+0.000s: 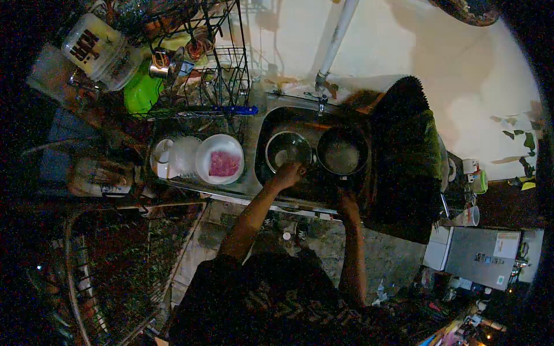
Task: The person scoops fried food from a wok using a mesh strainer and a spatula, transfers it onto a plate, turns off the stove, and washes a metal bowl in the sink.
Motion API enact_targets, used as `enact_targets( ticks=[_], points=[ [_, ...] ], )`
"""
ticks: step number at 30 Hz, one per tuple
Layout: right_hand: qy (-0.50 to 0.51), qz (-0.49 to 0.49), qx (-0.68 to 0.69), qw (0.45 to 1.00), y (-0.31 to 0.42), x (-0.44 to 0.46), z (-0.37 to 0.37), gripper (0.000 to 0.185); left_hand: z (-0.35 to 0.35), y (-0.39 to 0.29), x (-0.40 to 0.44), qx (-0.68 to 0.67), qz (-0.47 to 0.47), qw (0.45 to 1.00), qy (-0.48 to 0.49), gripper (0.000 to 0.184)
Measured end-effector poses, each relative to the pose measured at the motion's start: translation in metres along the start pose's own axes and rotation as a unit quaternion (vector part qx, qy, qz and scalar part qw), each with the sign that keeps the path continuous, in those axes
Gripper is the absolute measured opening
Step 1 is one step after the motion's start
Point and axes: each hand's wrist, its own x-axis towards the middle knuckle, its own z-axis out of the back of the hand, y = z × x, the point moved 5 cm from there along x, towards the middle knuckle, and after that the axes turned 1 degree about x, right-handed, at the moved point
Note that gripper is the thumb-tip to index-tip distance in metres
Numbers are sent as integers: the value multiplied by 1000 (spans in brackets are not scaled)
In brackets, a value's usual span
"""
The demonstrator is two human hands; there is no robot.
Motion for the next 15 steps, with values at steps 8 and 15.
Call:
enact_targets(
  ticks=[8, 15],
  points=[
    [-113, 79, 136, 981, 59, -18, 16, 51, -64, 62, 57, 119, -38, 934, -333, 47],
    [-7, -67, 236, 970, 83, -28, 5, 55, 22, 30, 2, -74, 16, 965, -250, 39]
  ],
)
